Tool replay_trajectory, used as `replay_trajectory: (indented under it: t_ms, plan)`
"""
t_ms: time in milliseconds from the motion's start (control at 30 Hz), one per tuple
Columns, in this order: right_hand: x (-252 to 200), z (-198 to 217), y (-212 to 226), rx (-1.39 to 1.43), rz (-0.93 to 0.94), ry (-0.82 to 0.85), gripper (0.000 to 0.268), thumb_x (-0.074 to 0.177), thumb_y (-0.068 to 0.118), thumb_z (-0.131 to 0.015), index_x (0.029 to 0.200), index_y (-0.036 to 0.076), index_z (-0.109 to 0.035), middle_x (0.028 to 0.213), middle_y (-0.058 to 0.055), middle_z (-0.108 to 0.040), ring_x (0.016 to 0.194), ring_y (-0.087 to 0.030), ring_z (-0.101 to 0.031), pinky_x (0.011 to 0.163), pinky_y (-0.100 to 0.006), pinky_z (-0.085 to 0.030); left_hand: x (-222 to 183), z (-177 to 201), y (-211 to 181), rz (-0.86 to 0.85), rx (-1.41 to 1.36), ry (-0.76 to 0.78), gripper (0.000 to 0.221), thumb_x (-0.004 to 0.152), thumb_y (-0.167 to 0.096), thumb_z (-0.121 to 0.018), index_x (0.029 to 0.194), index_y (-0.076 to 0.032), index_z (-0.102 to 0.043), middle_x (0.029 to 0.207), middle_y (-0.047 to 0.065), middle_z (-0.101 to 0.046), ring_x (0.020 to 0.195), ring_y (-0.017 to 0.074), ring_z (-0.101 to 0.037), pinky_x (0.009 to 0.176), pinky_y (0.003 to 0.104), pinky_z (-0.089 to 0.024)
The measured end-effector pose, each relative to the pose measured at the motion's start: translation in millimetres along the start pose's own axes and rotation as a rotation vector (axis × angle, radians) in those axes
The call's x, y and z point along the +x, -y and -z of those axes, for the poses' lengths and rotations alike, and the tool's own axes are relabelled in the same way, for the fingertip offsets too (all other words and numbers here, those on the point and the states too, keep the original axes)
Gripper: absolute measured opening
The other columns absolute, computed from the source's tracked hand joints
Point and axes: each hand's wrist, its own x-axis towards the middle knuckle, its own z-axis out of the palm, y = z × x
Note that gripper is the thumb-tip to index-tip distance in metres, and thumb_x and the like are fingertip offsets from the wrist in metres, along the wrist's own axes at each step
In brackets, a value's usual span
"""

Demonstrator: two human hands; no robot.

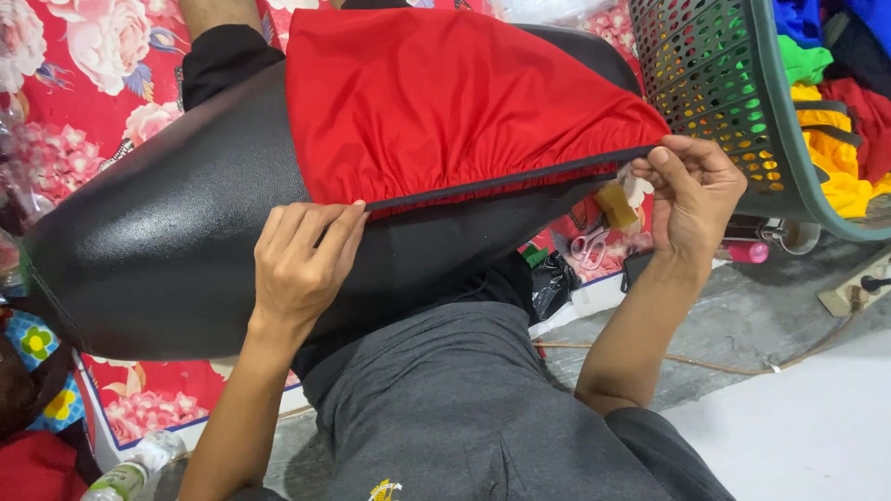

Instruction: Folding fabric seat covers and placing them into clear plastic bags for packaging.

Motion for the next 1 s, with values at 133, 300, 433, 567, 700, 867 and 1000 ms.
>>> replay_trajectory:
  t_ms: [133,300,433,567,700,867,1000]
  plan:
    - [7,4,-7,0.064,-0.029,-0.055,0.012,0.089,-0.006,-0.081,0.097,-0.001,-0.073,0.079,-0.009,-0.071,0.066,-0.022,-0.073,0.069,-0.028,-0.069,-4,2,0,0.022,-0.006,0.003,0.015,0.097,0.001,-0.088,0.102,-0.002,-0.075,0.089,0.006,-0.068,0.074,0.0213,-0.061,0.067,0.035,-0.046]
    - [11,5,-14,0.124,-0.056,-0.104,0.011,0.089,-0.006,-0.080,0.097,-0.001,-0.074,0.079,-0.010,-0.070,0.065,-0.021,-0.071,0.071,-0.031,-0.069,-4,4,-1,0.029,0.007,0.017,0.013,0.098,-0.004,-0.088,0.101,-0.005,-0.075,0.089,0.004,-0.067,0.075,0.0207,-0.061,0.066,0.035,-0.044]
    - [0,-4,-11,0.047,-0.063,-0.054,0.012,0.089,-0.003,-0.081,0.099,-0.001,-0.074,0.079,-0.010,-0.072,0.064,-0.023,-0.074,0.064,-0.028,-0.069,0,5,-3,0.023,-0.030,0.052,0.013,0.097,-0.004,-0.088,0.100,-0.004,-0.075,0.091,0.005,-0.067,0.076,0.0214,-0.058,0.066,0.035,-0.042]
    - [8,19,-39,0.139,-0.006,0.048,0.016,0.093,-0.008,-0.074,0.108,-0.007,-0.069,0.090,-0.020,-0.074,0.082,-0.036,-0.079,0.076,-0.043,-0.073,20,-1,-14,-0.011,0.093,-0.037,0.015,0.088,-0.017,-0.084,0.101,-0.015,-0.077,0.096,0.005,-0.062,0.081,0.0242,-0.056,0.068,0.036,-0.044]
    - [11,31,-44,0.152,-0.034,0.052,0.015,0.096,-0.006,-0.072,0.111,-0.006,-0.069,0.092,-0.020,-0.075,0.083,-0.035,-0.079,0.077,-0.044,-0.073,44,-25,-37,-0.091,0.012,-0.079,0.004,0.093,-0.016,-0.075,0.096,-0.013,-0.073,0.095,0.005,-0.063,0.081,0.0244,-0.057,0.070,0.037,-0.045]
    - [23,49,-57,0.157,0.008,0.093,0.015,0.099,-0.001,-0.069,0.113,-0.006,-0.067,0.092,-0.019,-0.074,0.083,-0.032,-0.079,0.076,-0.040,-0.072,57,-68,-42,-0.167,0.046,-0.127,0.013,0.096,-0.005,-0.064,0.087,-0.012,-0.069,0.082,0.004,-0.052,0.071,0.0223,-0.050,0.066,0.033,-0.042]
    - [22,45,-54,0.163,0.010,0.109,0.015,0.100,0.001,-0.067,0.113,-0.006,-0.066,0.092,-0.020,-0.075,0.084,-0.030,-0.079,0.076,-0.037,-0.072,56,-85,-41,-0.176,0.031,-0.136,0.017,0.098,-0.005,-0.063,0.083,-0.011,-0.068,0.078,0.005,-0.050,0.069,0.0228,-0.050,0.064,0.033,-0.042]
